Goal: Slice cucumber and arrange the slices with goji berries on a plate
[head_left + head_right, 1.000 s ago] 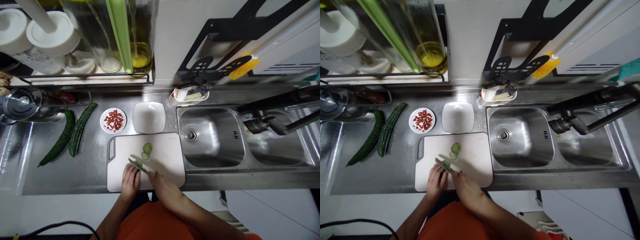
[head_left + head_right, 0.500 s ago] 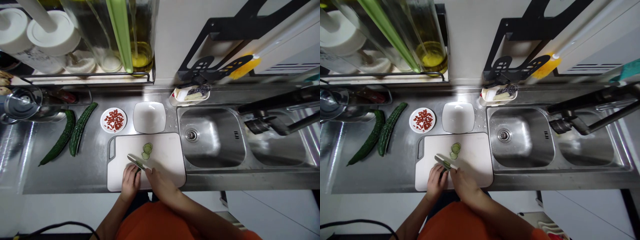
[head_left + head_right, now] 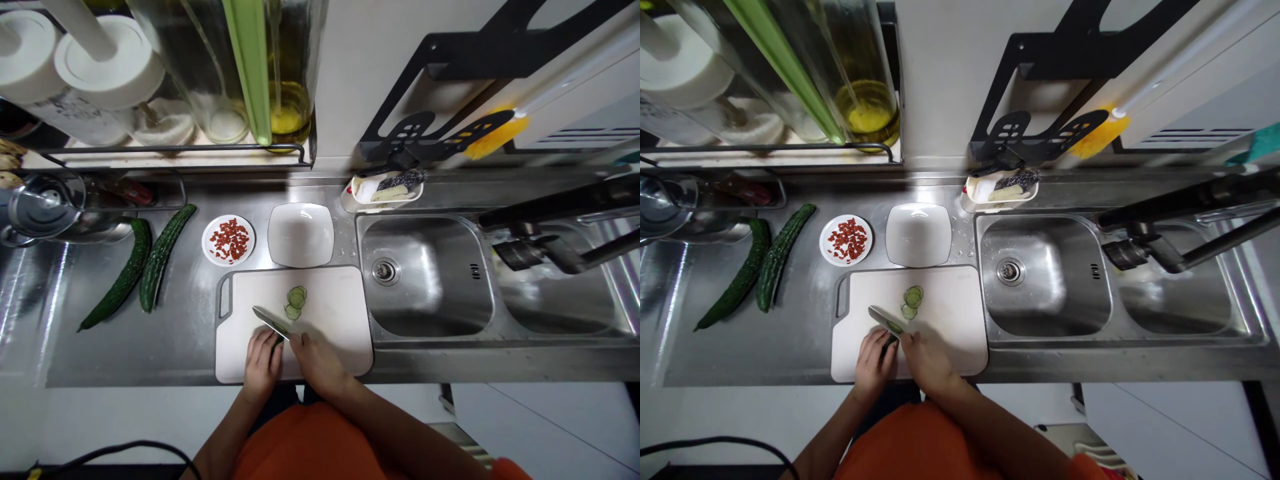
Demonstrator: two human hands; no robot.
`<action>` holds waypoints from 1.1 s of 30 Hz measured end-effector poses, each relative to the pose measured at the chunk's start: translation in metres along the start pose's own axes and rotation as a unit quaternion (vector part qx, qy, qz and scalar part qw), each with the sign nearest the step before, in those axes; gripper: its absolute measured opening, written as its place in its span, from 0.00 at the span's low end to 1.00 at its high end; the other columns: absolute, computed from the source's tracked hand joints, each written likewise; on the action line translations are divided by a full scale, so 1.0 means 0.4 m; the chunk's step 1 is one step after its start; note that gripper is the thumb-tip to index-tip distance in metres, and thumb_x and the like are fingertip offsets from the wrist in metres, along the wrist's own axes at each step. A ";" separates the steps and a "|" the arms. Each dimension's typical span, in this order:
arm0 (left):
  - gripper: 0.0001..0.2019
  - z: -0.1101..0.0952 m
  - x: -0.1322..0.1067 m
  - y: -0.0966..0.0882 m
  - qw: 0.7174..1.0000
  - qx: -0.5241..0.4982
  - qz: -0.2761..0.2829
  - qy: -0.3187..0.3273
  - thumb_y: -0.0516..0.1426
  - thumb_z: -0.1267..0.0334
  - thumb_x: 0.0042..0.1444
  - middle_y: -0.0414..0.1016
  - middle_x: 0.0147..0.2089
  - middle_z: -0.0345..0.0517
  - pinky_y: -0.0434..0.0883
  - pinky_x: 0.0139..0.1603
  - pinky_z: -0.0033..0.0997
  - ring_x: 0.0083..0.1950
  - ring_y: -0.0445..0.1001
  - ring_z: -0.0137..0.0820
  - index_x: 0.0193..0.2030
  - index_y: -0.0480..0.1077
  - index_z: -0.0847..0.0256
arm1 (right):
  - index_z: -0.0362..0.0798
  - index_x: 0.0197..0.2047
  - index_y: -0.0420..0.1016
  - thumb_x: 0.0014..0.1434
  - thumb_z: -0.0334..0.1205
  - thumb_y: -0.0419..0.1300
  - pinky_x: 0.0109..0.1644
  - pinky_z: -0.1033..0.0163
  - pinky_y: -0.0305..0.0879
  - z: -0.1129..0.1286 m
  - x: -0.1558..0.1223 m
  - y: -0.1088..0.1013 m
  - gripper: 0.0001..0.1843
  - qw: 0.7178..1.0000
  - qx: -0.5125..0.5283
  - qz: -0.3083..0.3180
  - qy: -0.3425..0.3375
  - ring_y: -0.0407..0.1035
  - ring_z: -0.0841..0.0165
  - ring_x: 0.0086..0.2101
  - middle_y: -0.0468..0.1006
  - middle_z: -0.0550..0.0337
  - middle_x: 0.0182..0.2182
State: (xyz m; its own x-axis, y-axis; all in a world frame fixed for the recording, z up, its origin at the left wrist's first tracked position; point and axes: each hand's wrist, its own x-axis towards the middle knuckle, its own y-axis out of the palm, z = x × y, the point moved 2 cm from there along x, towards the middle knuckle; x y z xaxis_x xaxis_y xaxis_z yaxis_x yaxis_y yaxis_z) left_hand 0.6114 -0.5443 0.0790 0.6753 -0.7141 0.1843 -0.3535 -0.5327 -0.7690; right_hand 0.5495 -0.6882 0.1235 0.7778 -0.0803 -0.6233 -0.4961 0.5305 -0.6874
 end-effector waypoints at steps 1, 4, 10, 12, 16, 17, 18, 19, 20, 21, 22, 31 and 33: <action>0.14 0.001 -0.001 0.000 1.000 0.000 -0.002 0.001 0.54 0.70 0.56 0.73 0.47 0.52 0.68 0.54 0.45 0.51 0.70 0.36 0.50 0.67 0.63 | 0.46 0.44 0.64 0.60 0.25 0.43 0.32 0.65 0.61 -0.002 0.001 0.006 0.15 1.000 0.000 -0.002 -0.004 0.70 0.67 0.33 0.72 0.54 0.36; 0.14 0.002 -0.002 0.001 1.000 0.000 -0.004 0.000 0.54 0.70 0.56 0.72 0.47 0.52 0.68 0.54 0.44 0.51 0.70 0.36 0.50 0.67 0.63 | 0.47 0.45 0.64 0.60 0.25 0.42 0.32 0.65 0.61 -0.007 0.001 0.017 0.15 1.000 0.006 -0.007 -0.006 0.70 0.67 0.32 0.72 0.54 0.37; 0.14 -0.001 0.001 -0.001 1.000 0.000 0.002 0.000 0.54 0.70 0.56 0.72 0.47 0.52 0.68 0.53 0.43 0.51 0.70 0.36 0.50 0.67 0.63 | 0.47 0.47 0.64 0.57 0.22 0.44 0.34 0.65 0.60 -0.019 -0.023 -0.009 0.19 0.999 0.031 -0.003 0.009 0.69 0.67 0.34 0.72 0.55 0.38; 0.14 -0.002 0.001 -0.002 1.000 0.000 0.006 -0.001 0.54 0.70 0.56 0.72 0.47 0.52 0.68 0.53 0.44 0.51 0.70 0.36 0.50 0.67 0.63 | 0.47 0.48 0.64 0.56 0.21 0.43 0.33 0.65 0.60 -0.023 -0.045 -0.022 0.21 0.999 0.036 0.007 0.015 0.69 0.68 0.33 0.72 0.55 0.38; 0.12 -0.004 0.003 -0.004 1.000 0.005 0.010 0.002 0.54 0.70 0.56 0.73 0.46 0.52 0.67 0.54 0.45 0.51 0.70 0.37 0.48 0.67 0.63 | 0.48 0.49 0.63 0.56 0.22 0.43 0.31 0.66 0.60 -0.023 -0.096 -0.044 0.22 0.999 0.022 0.020 0.019 0.69 0.68 0.30 0.72 0.55 0.37; 0.12 -0.004 0.003 -0.005 1.000 0.006 0.008 0.003 0.54 0.69 0.57 0.73 0.46 0.52 0.67 0.54 0.45 0.51 0.70 0.37 0.48 0.67 0.63 | 0.49 0.49 0.63 0.56 0.21 0.43 0.31 0.66 0.60 -0.021 -0.107 -0.049 0.22 0.999 0.019 0.020 0.020 0.70 0.68 0.30 0.72 0.55 0.37; 0.11 -0.004 0.004 -0.005 1.000 0.008 0.006 0.004 0.53 0.69 0.57 0.73 0.45 0.52 0.68 0.54 0.45 0.51 0.70 0.37 0.47 0.68 0.63 | 0.49 0.49 0.64 0.55 0.21 0.42 0.31 0.66 0.59 -0.020 -0.115 -0.053 0.23 0.999 0.017 0.020 0.022 0.70 0.68 0.30 0.72 0.55 0.37; 0.11 -0.004 0.004 -0.005 1.000 0.011 0.003 0.007 0.53 0.69 0.57 0.74 0.45 0.52 0.68 0.54 0.45 0.51 0.70 0.36 0.47 0.68 0.63 | 0.50 0.49 0.64 0.55 0.21 0.42 0.30 0.67 0.59 -0.018 -0.122 -0.057 0.23 0.999 0.017 0.022 0.026 0.70 0.68 0.30 0.72 0.55 0.37; 0.10 -0.004 0.004 -0.005 1.000 0.014 0.001 0.010 0.53 0.69 0.57 0.74 0.44 0.51 0.68 0.54 0.45 0.51 0.70 0.36 0.46 0.68 0.63 | 0.50 0.49 0.64 0.55 0.21 0.42 0.30 0.67 0.58 -0.017 -0.127 -0.059 0.23 0.999 0.016 0.025 0.031 0.70 0.68 0.30 0.72 0.55 0.37; 0.10 -0.004 0.004 -0.005 1.000 0.017 0.000 0.014 0.52 0.68 0.57 0.74 0.44 0.51 0.68 0.54 0.45 0.50 0.70 0.36 0.45 0.68 0.63 | 0.50 0.50 0.63 0.55 0.21 0.42 0.30 0.68 0.58 -0.016 -0.130 -0.062 0.23 0.999 0.016 0.029 0.035 0.71 0.68 0.30 0.72 0.55 0.37; 0.09 -0.004 0.004 -0.005 1.000 0.020 0.000 0.018 0.52 0.68 0.57 0.74 0.44 0.51 0.68 0.54 0.44 0.50 0.71 0.36 0.45 0.68 0.62 | 0.51 0.50 0.63 0.55 0.21 0.43 0.29 0.68 0.58 -0.014 -0.133 -0.063 0.23 0.998 0.017 0.035 0.039 0.71 0.69 0.30 0.72 0.55 0.37; 0.10 -0.002 0.001 -0.003 1.000 0.014 0.002 0.007 0.53 0.69 0.57 0.74 0.44 0.52 0.68 0.53 0.45 0.51 0.70 0.37 0.45 0.68 0.63 | 0.52 0.52 0.62 0.56 0.23 0.41 0.29 0.66 0.58 -0.008 -0.133 -0.067 0.25 0.997 0.017 0.059 0.050 0.72 0.65 0.31 0.72 0.54 0.39; 0.10 -0.002 0.001 -0.002 1.000 0.008 0.001 0.006 0.53 0.69 0.57 0.74 0.43 0.52 0.68 0.53 0.46 0.51 0.70 0.37 0.46 0.68 0.63 | 0.51 0.52 0.62 0.55 0.22 0.41 0.29 0.65 0.58 -0.007 -0.132 -0.070 0.25 0.997 0.018 0.060 0.047 0.72 0.64 0.31 0.72 0.54 0.38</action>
State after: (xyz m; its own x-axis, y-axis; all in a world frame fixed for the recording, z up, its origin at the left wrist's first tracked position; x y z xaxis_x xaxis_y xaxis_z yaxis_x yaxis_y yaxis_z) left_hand 0.6114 -0.5444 0.0803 0.6666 -0.7208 0.1901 -0.3441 -0.5237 -0.7793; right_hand 0.5213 -0.7013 0.1745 0.6731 -0.0919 -0.7338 -0.5678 0.5716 -0.5924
